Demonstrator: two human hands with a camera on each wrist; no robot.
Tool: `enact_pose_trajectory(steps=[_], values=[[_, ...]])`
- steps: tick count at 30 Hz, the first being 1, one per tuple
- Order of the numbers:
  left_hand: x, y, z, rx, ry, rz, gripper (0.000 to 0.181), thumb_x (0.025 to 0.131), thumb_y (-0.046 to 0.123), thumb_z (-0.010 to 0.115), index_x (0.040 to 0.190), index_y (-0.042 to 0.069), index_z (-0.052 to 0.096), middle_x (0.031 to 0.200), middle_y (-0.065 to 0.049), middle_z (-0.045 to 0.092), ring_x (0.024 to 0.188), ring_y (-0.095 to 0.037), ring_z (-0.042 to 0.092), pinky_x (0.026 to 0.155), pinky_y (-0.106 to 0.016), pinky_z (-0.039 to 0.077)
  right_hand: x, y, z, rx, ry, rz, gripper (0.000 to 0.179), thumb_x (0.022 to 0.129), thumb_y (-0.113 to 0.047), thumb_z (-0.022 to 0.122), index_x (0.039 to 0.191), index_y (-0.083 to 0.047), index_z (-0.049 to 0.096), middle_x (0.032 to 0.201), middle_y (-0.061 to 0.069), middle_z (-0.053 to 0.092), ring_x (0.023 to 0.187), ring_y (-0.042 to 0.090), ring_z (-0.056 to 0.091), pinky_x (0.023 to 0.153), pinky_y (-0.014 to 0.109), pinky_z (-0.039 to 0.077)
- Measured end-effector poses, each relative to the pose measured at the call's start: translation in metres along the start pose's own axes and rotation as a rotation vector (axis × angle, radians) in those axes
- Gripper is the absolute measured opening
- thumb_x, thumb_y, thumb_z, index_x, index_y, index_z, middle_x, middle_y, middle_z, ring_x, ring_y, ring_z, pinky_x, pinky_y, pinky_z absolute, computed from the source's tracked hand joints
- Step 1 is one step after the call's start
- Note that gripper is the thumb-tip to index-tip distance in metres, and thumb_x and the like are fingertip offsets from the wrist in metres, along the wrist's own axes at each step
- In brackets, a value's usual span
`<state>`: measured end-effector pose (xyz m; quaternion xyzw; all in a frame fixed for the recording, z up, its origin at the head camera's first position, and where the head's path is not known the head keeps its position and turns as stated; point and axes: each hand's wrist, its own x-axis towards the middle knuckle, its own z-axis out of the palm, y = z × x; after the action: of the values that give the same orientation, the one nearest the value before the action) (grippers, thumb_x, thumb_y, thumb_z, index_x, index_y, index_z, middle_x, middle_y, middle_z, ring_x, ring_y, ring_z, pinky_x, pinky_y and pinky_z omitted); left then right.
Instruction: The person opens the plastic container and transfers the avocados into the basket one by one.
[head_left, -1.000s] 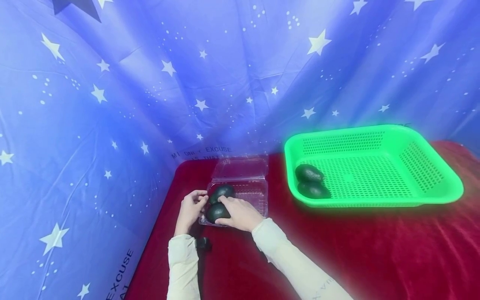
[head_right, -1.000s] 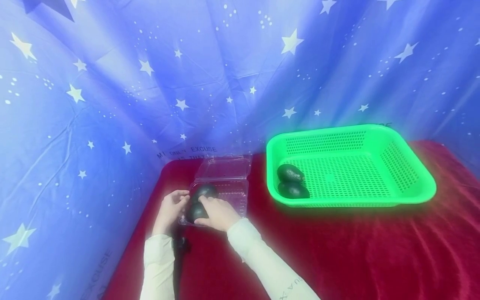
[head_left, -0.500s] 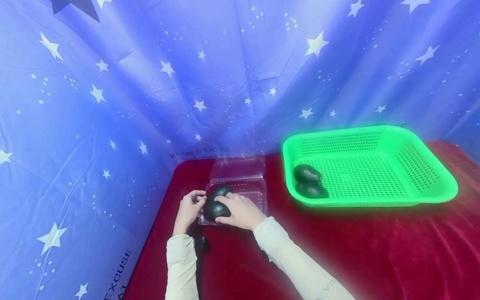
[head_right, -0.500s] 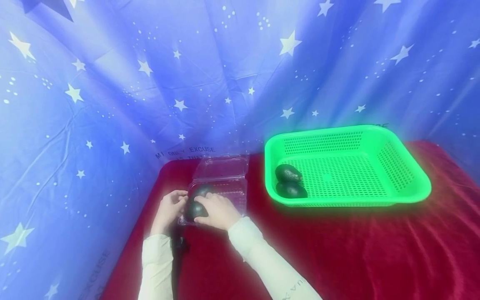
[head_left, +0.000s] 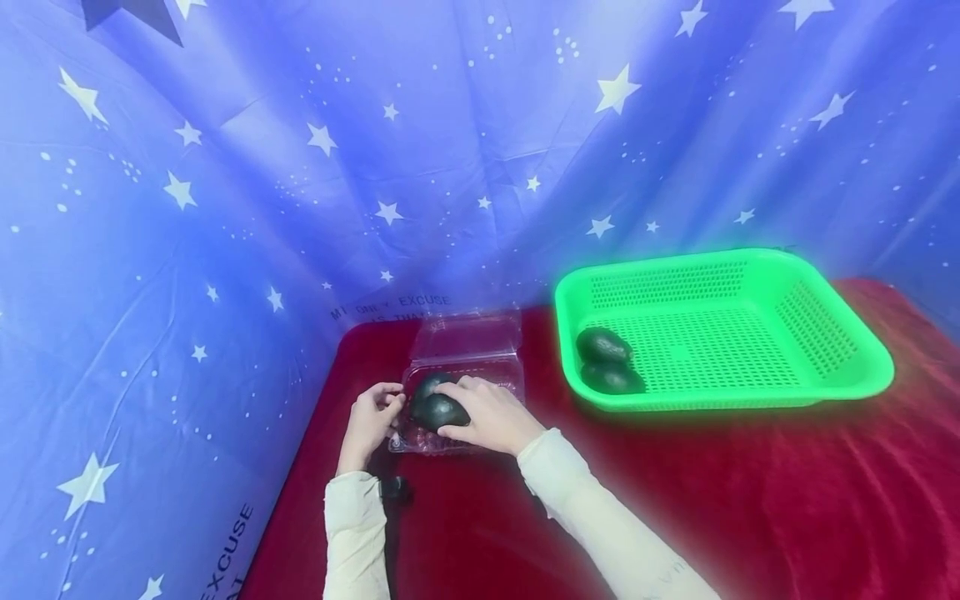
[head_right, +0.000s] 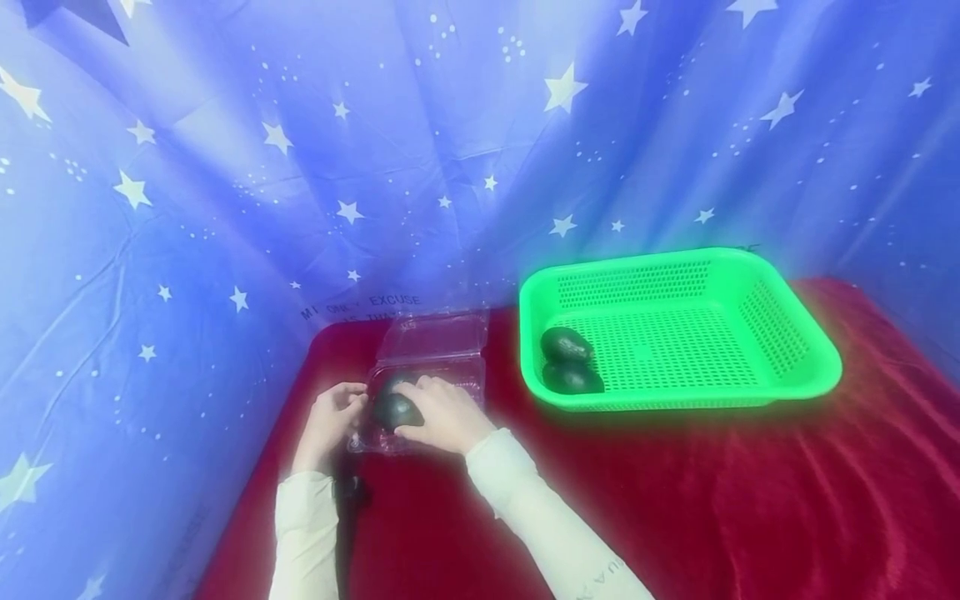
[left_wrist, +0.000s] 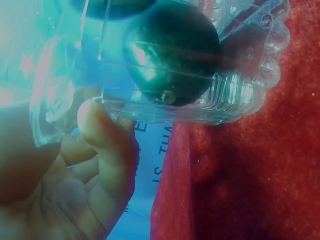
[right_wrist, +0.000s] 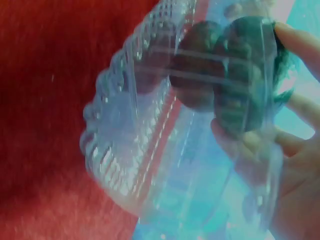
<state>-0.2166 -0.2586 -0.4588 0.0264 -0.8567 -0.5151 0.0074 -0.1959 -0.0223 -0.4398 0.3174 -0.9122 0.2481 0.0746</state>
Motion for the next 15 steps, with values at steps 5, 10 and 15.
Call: enact_pose_trajectory(steps=[5,10,15], values=[[-0.001,0.0,0.002,-0.018,-0.01,0.001,0.025,0.094,0.008,0.065,0.116,-0.003,0.065,0.083,-0.013,0.064,0.054,-0.014,0.054,0.042,-0.029,0.053,-0.006,0.006,-0.01,-0.012,0.029,0.001,0.059,0.084,-0.049,0.076,0.133,-0.021,0.059,0.115,0.008,0.066,0.102,0.023,0.066,0.087,0.041,0.058],[0.001,-0.003,0.003,-0.028,-0.012,-0.001,0.024,0.094,0.008,0.065,0.116,-0.001,0.066,0.084,-0.013,0.064,0.054,-0.014,0.054,0.042,-0.029,0.053,-0.009,0.013,-0.019,-0.012,0.059,0.006,0.06,0.083,-0.048,0.077,0.132,-0.02,0.06,0.11,0.006,0.066,0.099,0.022,0.065,0.087,0.039,0.058],[0.001,-0.003,0.0,-0.026,-0.002,0.001,0.024,0.094,0.008,0.065,0.116,-0.002,0.066,0.083,-0.015,0.064,0.054,-0.015,0.054,0.042,-0.029,0.052,-0.01,0.018,-0.029,-0.006,0.078,0.017,0.062,0.082,-0.047,0.078,0.134,-0.018,0.06,0.121,0.007,0.066,0.111,0.025,0.064,0.096,0.043,0.055]])
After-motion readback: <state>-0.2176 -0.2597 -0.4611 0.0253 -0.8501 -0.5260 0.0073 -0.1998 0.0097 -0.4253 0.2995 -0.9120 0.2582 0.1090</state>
